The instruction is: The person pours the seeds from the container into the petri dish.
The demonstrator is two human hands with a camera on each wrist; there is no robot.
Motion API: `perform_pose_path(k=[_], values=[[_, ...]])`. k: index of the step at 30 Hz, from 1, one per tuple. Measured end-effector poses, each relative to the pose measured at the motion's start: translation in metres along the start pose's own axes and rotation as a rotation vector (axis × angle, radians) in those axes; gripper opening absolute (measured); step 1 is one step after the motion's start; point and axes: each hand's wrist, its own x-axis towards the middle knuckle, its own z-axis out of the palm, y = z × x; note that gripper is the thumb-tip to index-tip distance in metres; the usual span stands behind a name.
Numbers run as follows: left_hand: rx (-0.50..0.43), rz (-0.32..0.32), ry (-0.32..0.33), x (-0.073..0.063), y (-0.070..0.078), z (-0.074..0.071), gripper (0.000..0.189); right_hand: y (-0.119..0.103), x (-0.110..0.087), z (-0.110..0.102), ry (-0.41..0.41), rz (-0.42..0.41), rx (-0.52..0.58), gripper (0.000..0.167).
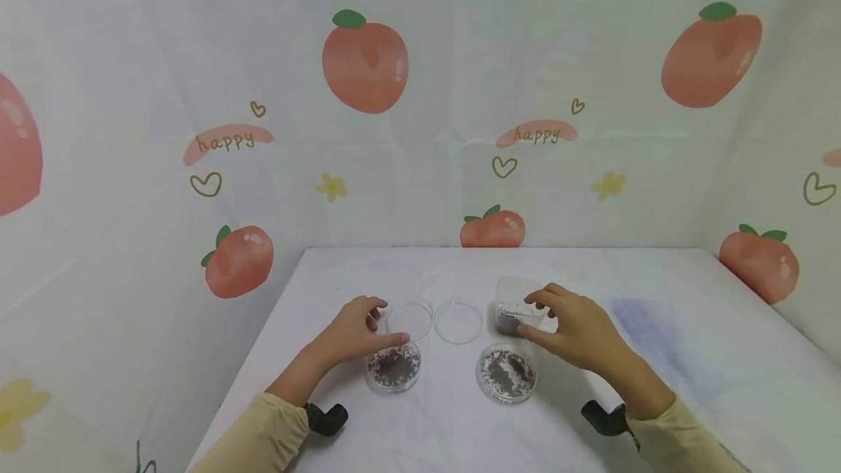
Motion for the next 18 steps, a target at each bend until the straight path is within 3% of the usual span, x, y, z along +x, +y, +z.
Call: perform_pose_path(k=[6,12,18], values=[[0.0,-0.001,0.017,0.006,0.0,0.0,0.082,0.012,0.002,0.003,-0.027,0.059,0.025,0.035],[-0.002,0.022,0.021,0.011,0.001,0.002,0.078,0.028,0.002,0.01,-0.062,0.151,0.044,0.045],[-0.009,0.044,0.024,0.018,0.001,0.005,0.079,0.034,0.002,0.013,-0.081,0.188,0.047,0.054]])
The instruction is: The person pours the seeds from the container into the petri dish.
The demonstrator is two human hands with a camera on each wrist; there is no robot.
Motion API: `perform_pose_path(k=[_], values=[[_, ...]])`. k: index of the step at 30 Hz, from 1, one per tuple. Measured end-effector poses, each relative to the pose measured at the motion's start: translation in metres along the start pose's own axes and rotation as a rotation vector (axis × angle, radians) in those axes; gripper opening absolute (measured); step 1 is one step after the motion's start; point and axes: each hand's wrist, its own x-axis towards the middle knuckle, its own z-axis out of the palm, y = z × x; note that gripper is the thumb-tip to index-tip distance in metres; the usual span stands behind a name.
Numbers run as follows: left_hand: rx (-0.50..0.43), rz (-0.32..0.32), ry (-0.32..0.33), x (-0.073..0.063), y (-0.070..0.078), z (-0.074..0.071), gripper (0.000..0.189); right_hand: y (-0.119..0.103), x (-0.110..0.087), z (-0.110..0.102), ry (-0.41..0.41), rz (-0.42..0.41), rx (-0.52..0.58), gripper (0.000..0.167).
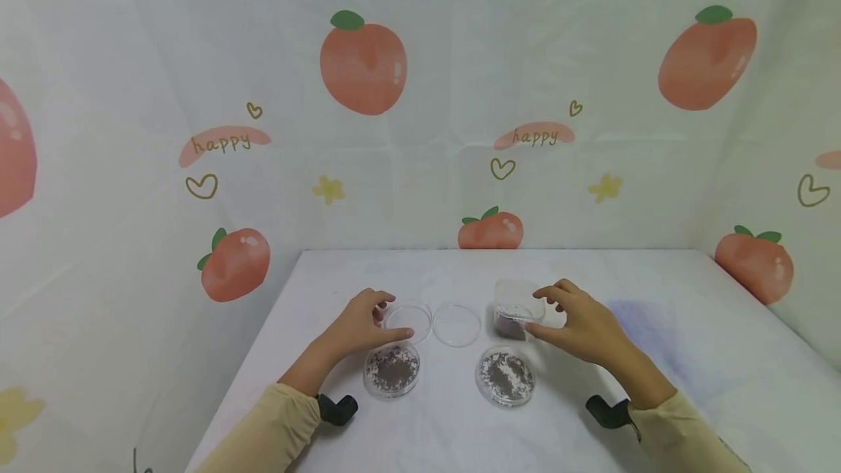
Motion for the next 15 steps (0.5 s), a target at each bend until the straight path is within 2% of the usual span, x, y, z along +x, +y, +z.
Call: perform_pose_path(k=[9,15], values=[[-0.003,-0.014,-0.031,0.01,-0.005,0.004,0.084,0.005,0.006,0.007,0.006,-0.003,-0.018,0.063],[-0.006,-0.014,-0.048,0.008,0.001,0.004,0.085,0.0,0.013,0.005,0.0,-0.014,-0.014,0.068]])
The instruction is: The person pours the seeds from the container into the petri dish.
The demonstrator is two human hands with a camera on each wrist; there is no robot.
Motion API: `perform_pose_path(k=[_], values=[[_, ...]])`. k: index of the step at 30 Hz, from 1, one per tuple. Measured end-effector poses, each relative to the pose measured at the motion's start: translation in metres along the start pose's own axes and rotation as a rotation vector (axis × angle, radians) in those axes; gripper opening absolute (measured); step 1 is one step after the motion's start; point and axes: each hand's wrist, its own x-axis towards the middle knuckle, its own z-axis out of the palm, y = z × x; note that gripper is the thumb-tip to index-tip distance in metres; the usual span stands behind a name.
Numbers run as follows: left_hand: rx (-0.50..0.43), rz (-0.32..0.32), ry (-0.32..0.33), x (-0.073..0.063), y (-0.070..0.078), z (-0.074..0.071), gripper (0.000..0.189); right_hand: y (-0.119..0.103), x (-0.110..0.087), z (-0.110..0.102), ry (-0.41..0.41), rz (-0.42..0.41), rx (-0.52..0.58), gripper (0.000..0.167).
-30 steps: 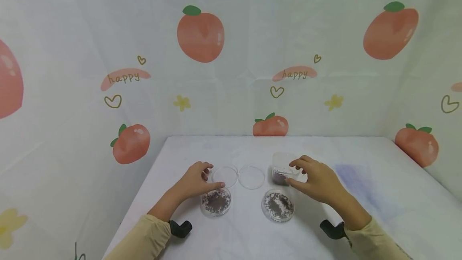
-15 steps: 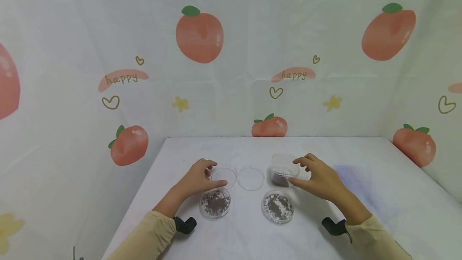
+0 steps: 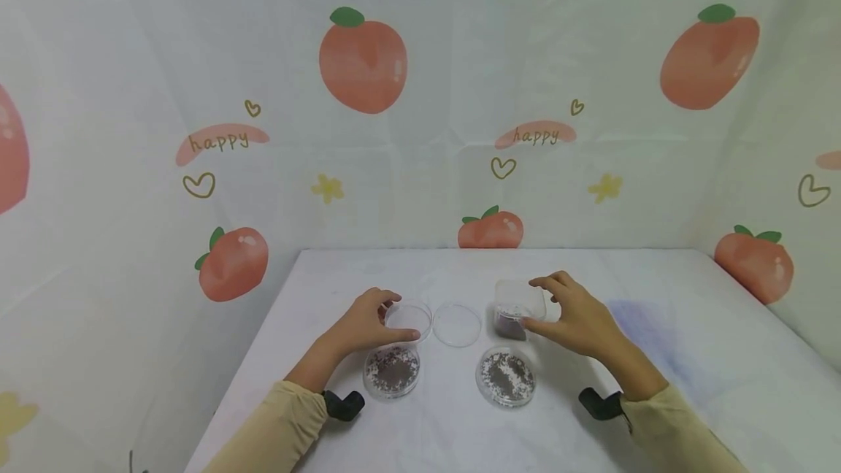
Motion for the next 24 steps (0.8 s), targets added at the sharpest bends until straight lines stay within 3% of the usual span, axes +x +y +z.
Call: perform_pose_path(k=[8,15,20,24], values=[[0.007,0.005,0.009,0.0,0.003,0.001,0.086,-0.002,0.006,-0.002,-0.007,0.015,0.006,0.069],[0.002,0.004,0.024,0.0,0.001,0.003,0.084,-0.003,0.009,-0.003,-0.058,0.054,0.016,0.08],[-0.005,-0.01,0.02,-0.001,0.0,0.003,0.083,0.005,0.008,0.002,-0.107,0.091,0.064,0.092],[-0.019,0.003,0.021,-0.001,-0.001,0.003,0.084,0.012,0.008,0.006,-0.114,0.064,0.141,0.093]])
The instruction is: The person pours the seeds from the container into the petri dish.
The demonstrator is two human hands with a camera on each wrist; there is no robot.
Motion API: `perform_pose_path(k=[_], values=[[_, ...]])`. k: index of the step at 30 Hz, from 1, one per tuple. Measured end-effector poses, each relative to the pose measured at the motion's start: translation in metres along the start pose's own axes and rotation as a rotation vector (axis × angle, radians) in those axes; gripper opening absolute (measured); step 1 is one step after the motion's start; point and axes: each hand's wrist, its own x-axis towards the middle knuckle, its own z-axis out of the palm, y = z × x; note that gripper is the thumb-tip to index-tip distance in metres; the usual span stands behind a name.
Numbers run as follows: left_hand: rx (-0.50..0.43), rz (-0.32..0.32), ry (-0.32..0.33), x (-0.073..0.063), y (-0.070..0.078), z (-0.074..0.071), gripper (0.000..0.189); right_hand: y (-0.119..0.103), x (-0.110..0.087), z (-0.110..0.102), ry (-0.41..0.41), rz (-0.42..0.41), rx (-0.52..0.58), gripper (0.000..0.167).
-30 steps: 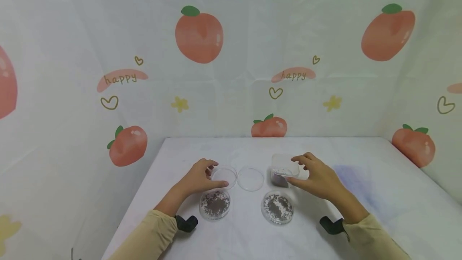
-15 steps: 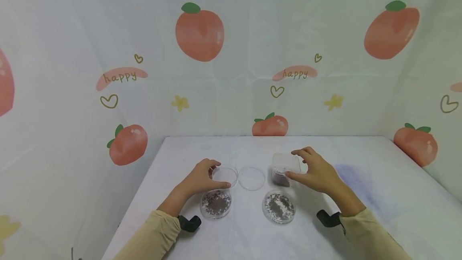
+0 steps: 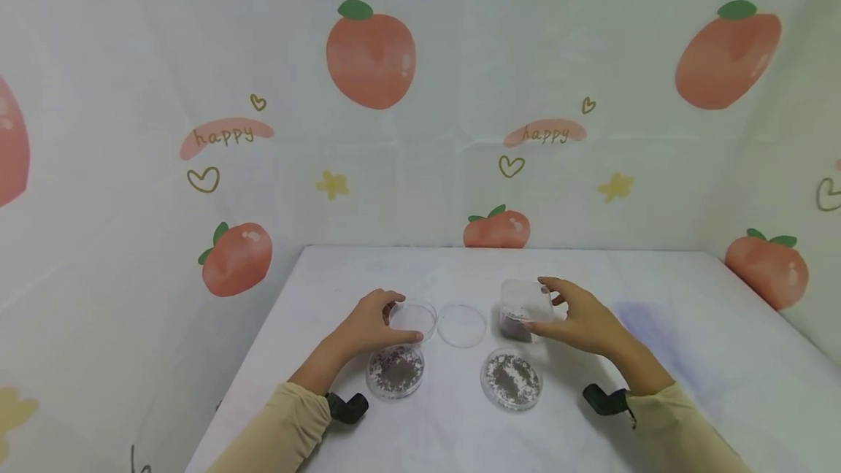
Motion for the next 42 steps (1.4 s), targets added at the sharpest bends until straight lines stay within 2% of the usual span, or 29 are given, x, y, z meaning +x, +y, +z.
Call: perform_pose_path(k=[4,13,18,26,32,37,42], values=[[-0.009,0.006,-0.009,0.0,-0.001,0.002,0.084,0.006,-0.001,0.001,-0.006,-0.043,0.071,0.093],[0.01,0.009,-0.014,-0.003,-0.004,0.001,0.085,0.009,-0.004,-0.001,-0.026,-0.041,0.103,0.093],[0.011,0.014,-0.019,-0.003,0.0,0.0,0.085,0.01,-0.006,0.0,-0.024,-0.023,0.133,0.087],[0.003,0.005,-0.018,-0.004,-0.001,0.002,0.085,0.008,-0.006,0.002,-0.017,0.022,0.249,0.084],[0.007,0.011,-0.016,-0.002,-0.002,0.002,0.085,0.006,-0.003,0.005,0.057,-0.011,0.234,0.083],[-0.002,-0.002,-0.019,-0.003,-0.002,0.002,0.085,0.005,0.001,0.011,0.106,-0.074,0.217,0.083],[-0.006,-0.004,-0.02,-0.002,-0.003,0.002,0.084,-0.001,0.001,0.014,0.14,-0.109,0.154,0.087]])
